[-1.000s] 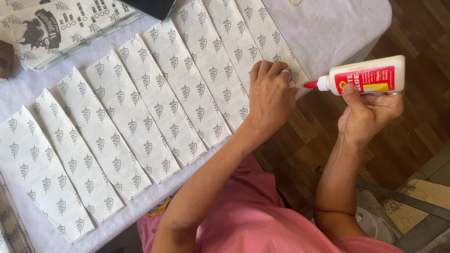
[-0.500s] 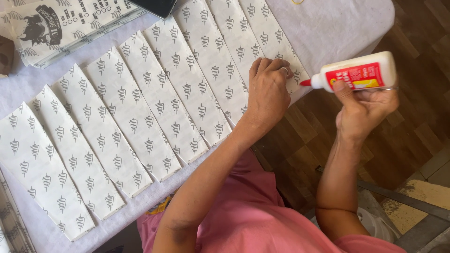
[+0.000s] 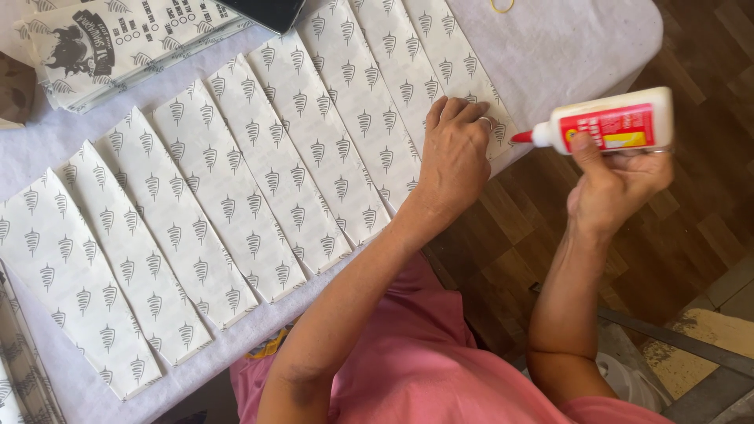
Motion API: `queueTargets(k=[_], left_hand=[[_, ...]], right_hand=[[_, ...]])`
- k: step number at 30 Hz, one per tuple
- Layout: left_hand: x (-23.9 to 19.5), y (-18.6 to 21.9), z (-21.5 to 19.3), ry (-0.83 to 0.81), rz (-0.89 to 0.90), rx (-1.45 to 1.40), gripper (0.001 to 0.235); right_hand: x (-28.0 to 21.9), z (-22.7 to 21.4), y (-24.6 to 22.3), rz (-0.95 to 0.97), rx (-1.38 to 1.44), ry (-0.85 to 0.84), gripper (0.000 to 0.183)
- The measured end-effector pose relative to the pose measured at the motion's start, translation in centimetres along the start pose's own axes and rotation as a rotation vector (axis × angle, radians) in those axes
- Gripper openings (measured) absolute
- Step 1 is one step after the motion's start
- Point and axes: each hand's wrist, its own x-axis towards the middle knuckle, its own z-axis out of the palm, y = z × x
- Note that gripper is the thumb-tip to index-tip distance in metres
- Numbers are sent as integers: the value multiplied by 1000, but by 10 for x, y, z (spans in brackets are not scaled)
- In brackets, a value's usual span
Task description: Aligning, applying glue to, and folding printed paper strips to assemble food packaging.
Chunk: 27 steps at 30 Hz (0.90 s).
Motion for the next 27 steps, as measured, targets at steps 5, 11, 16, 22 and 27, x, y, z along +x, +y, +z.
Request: queueTargets(k=[5, 11, 16, 22, 27], left_hand=[[4, -7, 0, -54, 27, 26, 43], [4, -11, -1, -33, 58, 5, 44], [4, -8, -13, -43, 54, -42, 46], [-15, -8, -64, 61, 53, 125, 29], [-37, -18, -65, -39, 6, 57, 1]], right_hand=[[5, -20, 9, 33, 76, 85, 41], [2, -19, 5, 96, 181, 102, 39], [0, -14, 3, 93, 197, 99, 38], [-10, -14, 1, 146, 220, 105, 38], [-20, -1, -11, 175, 156, 28, 40]])
